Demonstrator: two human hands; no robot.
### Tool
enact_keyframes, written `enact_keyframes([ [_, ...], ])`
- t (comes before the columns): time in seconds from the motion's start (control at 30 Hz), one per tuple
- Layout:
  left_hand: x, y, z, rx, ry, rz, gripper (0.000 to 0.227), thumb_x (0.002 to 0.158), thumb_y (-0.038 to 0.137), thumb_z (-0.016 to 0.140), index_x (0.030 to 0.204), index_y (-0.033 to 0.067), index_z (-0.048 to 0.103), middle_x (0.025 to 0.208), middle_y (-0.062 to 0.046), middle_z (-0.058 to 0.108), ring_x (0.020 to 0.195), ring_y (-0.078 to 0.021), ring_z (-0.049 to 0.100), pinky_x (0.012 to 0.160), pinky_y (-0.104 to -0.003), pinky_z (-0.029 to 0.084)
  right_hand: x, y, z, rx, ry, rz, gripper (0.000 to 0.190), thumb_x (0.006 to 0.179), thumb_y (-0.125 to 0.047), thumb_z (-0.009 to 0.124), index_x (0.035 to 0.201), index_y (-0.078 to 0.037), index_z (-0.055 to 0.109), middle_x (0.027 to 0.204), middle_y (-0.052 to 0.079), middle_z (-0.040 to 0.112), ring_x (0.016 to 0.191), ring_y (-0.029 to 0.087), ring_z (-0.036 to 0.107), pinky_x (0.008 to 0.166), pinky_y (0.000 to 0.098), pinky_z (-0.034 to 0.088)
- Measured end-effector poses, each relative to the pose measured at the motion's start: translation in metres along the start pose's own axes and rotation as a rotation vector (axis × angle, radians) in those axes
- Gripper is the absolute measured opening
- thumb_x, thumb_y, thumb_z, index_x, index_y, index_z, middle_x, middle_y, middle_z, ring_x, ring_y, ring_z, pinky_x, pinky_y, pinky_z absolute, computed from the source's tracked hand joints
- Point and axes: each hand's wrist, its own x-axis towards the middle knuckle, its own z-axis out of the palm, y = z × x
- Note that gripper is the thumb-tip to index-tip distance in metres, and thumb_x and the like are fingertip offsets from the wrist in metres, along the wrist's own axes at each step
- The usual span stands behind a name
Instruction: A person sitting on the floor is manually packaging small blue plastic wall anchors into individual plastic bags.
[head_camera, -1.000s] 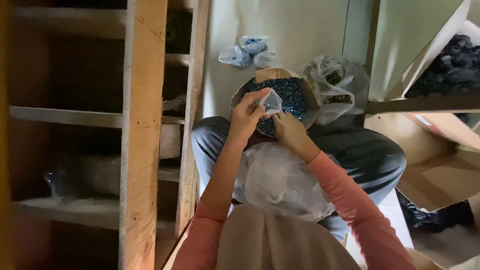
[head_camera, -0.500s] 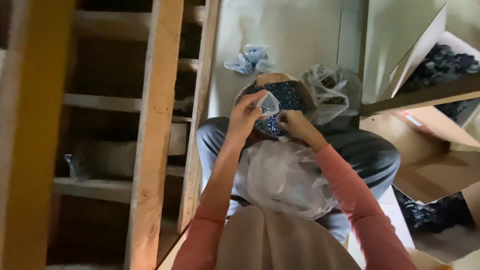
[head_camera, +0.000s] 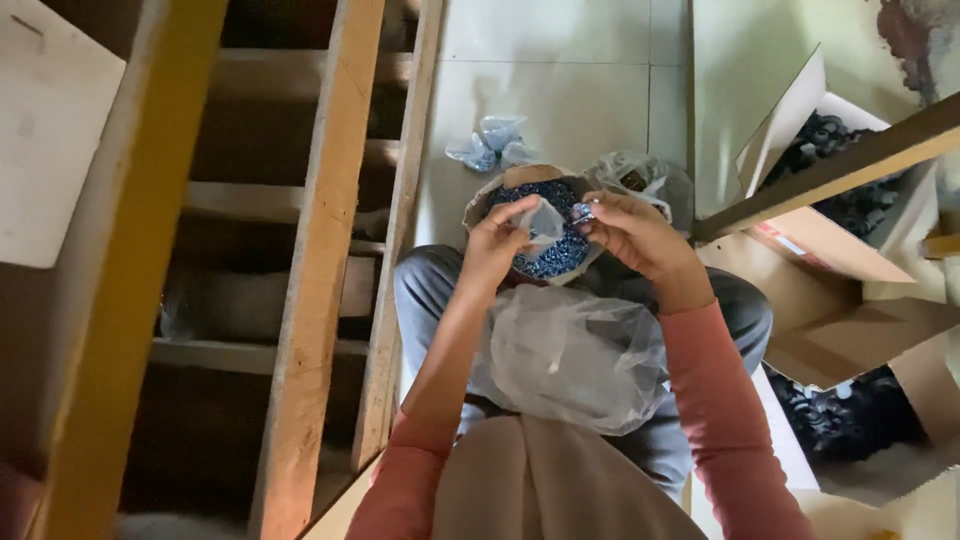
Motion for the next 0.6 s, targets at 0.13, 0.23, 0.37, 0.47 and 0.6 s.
enact_keyframes([
  [0.13, -0.005, 0.007, 0.009, 0.010, -0.026, -0.022, 0.045, 0.101, -0.006, 0.051, 0.141, 0.0096, 0.064, 0.138, -0.012, 0.054, 0.097, -0.0144, 0.053, 0.088, -0.043, 0.066, -0.022, -0.027, 0.046, -0.202, -0.004, -0.079, 0.027, 0.099, -0.012, 0.067, 0.120, 0.004, 0.062, 0.100, 0.013, 0.068, 0.091, 0.020, 0.072, 0.077, 0.0283, 0.063],
  [0.23, -0.004, 0.000, 0.010, -0.025, -0.040, -0.027, 0.045, 0.101, -0.007, 0.051, 0.143, 0.0068, 0.061, 0.139, -0.014, 0.052, 0.100, -0.0159, 0.054, 0.087, -0.047, 0.066, -0.029, -0.040, 0.067, -0.354, -0.003, -0.141, 0.027, 0.099, -0.012, 0.067, 0.118, 0.007, 0.063, 0.098, 0.017, 0.067, 0.087, 0.024, 0.072, 0.075, 0.0318, 0.063],
  [0.37, -0.010, 0.008, 0.017, -0.061, 0.011, -0.004, 0.045, 0.096, -0.007, 0.057, 0.138, 0.0061, 0.067, 0.127, -0.008, 0.061, 0.092, -0.0081, 0.059, 0.083, -0.036, 0.069, -0.029, -0.042, 0.077, -0.582, 0.000, -0.214, 0.022, 0.102, -0.009, 0.067, 0.114, 0.009, 0.068, 0.084, 0.016, 0.067, 0.072, 0.018, 0.066, 0.062, 0.0300, 0.057],
  [0.47, -0.011, 0.013, 0.018, -0.079, 0.002, 0.007, 0.044, 0.096, -0.007, 0.057, 0.138, 0.0048, 0.067, 0.126, -0.010, 0.062, 0.090, -0.0084, 0.059, 0.083, -0.037, 0.069, -0.025, -0.032, 0.069, -0.703, 0.020, -0.239, 0.020, 0.102, -0.012, 0.068, 0.113, 0.006, 0.070, 0.079, 0.014, 0.066, 0.067, 0.016, 0.064, 0.058, 0.0287, 0.054],
  [0.6, -0.010, 0.008, 0.015, -0.075, -0.025, 0.029, 0.042, 0.100, -0.006, 0.056, 0.139, 0.0066, 0.066, 0.131, -0.015, 0.063, 0.092, -0.0118, 0.063, 0.083, -0.040, 0.069, -0.025, -0.028, 0.071, -0.795, 0.038, -0.255, 0.024, 0.107, -0.017, 0.063, 0.116, 0.004, 0.070, 0.075, 0.010, 0.063, 0.064, 0.014, 0.059, 0.057, 0.0277, 0.049],
])
